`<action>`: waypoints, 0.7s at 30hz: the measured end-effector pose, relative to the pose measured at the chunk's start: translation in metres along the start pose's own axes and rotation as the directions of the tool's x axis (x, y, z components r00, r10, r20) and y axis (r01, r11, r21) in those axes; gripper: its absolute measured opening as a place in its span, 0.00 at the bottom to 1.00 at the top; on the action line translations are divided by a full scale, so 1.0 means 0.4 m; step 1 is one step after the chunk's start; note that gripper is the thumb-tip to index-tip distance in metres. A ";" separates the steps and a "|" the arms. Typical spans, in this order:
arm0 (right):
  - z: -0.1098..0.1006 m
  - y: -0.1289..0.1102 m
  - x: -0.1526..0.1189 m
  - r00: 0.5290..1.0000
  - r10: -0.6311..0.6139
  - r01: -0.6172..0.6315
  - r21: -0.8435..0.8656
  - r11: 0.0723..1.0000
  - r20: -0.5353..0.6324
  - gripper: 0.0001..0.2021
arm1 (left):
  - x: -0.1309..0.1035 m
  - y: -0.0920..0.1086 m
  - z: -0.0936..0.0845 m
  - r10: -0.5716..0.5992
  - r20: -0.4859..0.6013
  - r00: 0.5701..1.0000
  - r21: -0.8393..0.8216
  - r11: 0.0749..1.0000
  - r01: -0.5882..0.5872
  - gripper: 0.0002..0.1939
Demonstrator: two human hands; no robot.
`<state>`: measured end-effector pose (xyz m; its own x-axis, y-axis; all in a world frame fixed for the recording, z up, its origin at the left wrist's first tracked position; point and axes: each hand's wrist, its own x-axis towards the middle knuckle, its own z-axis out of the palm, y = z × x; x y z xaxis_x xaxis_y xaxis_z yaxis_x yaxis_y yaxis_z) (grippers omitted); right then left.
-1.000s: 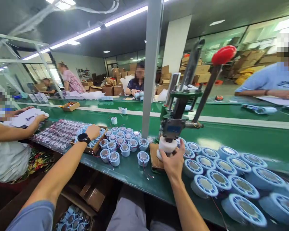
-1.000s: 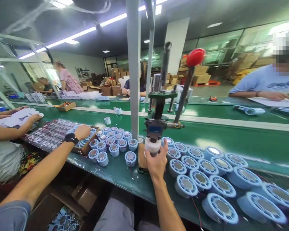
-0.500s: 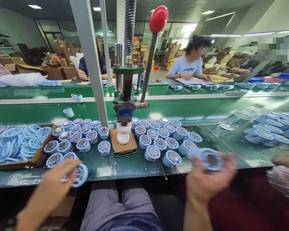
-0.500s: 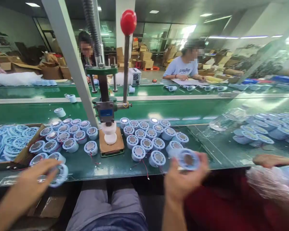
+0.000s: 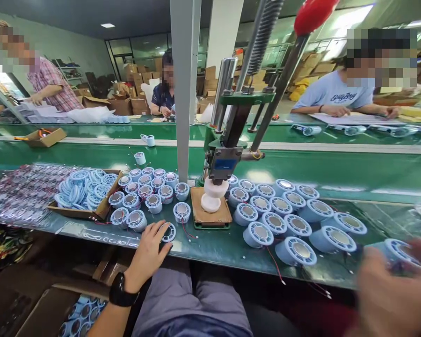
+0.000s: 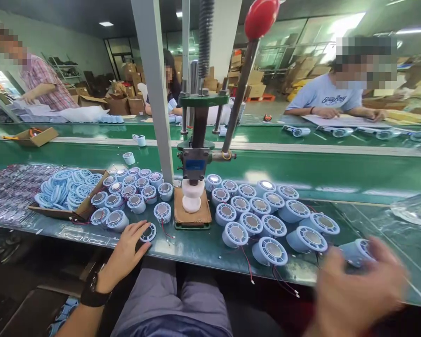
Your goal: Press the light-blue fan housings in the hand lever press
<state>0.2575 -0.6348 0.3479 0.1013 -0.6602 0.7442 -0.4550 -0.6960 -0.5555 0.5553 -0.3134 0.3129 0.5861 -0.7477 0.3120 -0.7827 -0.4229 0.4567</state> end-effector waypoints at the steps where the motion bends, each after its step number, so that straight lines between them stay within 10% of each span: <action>1: 0.045 -0.105 -0.038 0.998 0.034 -0.037 0.049 0.998 0.049 0.25 | -0.003 0.001 0.001 -0.007 0.013 1.000 0.010 1.000 0.007 0.22; 4: 0.235 -0.381 -0.147 0.826 -0.263 0.049 0.401 0.915 0.499 0.21 | 0.002 0.003 0.010 -0.025 -0.003 1.000 0.025 0.999 0.025 0.21; 7: 0.395 -0.519 -0.213 0.711 -0.314 0.014 0.434 0.901 0.630 0.26 | 0.004 0.002 0.018 -0.024 -0.067 0.997 -0.016 1.000 0.023 0.19; 13: 0.370 -0.465 -0.291 0.732 -0.324 -0.040 0.512 0.858 0.599 0.28 | -0.026 0.044 0.000 -0.189 -0.185 0.965 -0.230 0.962 0.144 0.29; 21: 0.307 -0.397 -0.357 0.790 -0.202 -0.181 0.535 0.825 0.579 0.30 | 0.055 0.163 -0.020 0.072 0.063 0.995 -0.231 0.971 -0.056 0.34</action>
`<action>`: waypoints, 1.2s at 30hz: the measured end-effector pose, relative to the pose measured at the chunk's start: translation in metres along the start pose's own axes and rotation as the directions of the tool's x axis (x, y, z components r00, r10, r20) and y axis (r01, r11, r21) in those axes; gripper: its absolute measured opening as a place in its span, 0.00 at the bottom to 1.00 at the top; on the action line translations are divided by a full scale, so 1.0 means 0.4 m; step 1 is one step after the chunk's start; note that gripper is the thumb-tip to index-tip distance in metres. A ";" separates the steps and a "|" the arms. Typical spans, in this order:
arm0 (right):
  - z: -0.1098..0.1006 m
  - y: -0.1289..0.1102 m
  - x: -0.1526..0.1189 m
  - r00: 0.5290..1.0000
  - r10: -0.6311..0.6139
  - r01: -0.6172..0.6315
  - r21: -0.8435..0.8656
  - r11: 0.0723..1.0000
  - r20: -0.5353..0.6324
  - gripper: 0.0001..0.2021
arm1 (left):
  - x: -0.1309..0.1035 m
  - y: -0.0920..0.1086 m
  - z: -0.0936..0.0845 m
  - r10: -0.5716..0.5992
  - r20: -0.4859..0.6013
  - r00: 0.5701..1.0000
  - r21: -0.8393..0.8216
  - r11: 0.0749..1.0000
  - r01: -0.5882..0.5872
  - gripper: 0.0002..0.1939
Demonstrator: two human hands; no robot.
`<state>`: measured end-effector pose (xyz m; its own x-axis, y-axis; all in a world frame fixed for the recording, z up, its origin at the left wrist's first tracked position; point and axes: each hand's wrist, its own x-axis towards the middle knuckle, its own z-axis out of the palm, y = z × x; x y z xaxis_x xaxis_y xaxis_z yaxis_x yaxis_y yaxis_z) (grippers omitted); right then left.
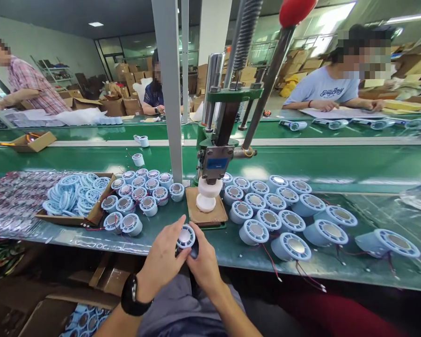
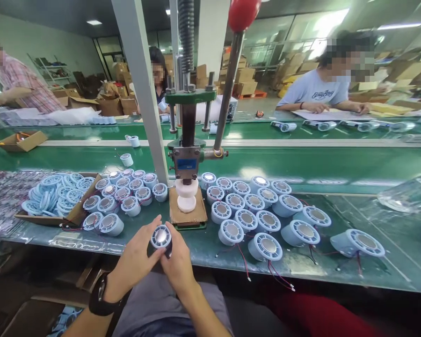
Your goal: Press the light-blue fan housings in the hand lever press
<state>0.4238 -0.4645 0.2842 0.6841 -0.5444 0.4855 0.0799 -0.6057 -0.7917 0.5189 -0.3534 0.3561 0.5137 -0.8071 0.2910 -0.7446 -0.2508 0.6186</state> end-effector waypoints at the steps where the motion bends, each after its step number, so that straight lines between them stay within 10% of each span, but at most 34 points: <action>1: 0.003 0.003 0.001 1.000 0.007 -0.007 0.002 1.000 -0.006 0.30 | 0.008 0.003 0.002 -0.012 0.010 1.000 -0.004 1.000 0.012 0.34; 11: 0.011 0.014 -0.006 0.999 -0.038 0.039 -0.032 0.999 0.037 0.28 | -0.020 -0.016 0.071 -0.198 -0.115 0.973 -0.242 0.956 0.166 0.34; 16: -0.076 -0.012 0.027 0.949 -0.089 0.152 -0.192 0.970 0.301 0.34 | -0.036 -0.029 0.114 -0.215 -0.130 0.968 -0.277 0.945 0.173 0.28; 19: -0.234 -0.116 0.158 0.916 -0.201 0.310 -0.296 0.903 0.347 0.35 | 0.004 -0.030 0.081 -0.280 -0.075 0.957 -0.306 0.920 0.246 0.28; 25: -0.537 -0.447 0.619 0.851 -0.480 0.292 -0.569 0.769 -0.212 0.30 | 0.201 0.009 -0.005 -0.234 -0.149 0.961 -0.394 0.905 0.160 0.27; 31: -0.519 -0.469 0.874 0.966 -0.160 0.117 -0.210 0.971 -0.202 0.23 | 0.342 0.028 0.081 -0.093 0.024 0.995 -0.691 0.718 0.084 0.28; 36: -0.532 -0.479 0.835 0.954 -0.098 0.071 -0.104 0.992 -0.284 0.16 | 0.343 0.022 0.112 -0.029 0.091 0.995 -0.746 0.661 0.087 0.32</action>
<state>0.4828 -0.6538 0.6770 0.4391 -0.6245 0.6459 0.0524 -0.6998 -0.7124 0.5638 -0.4904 0.3688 0.4941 -0.8448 0.2055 -0.1291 0.1625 0.9782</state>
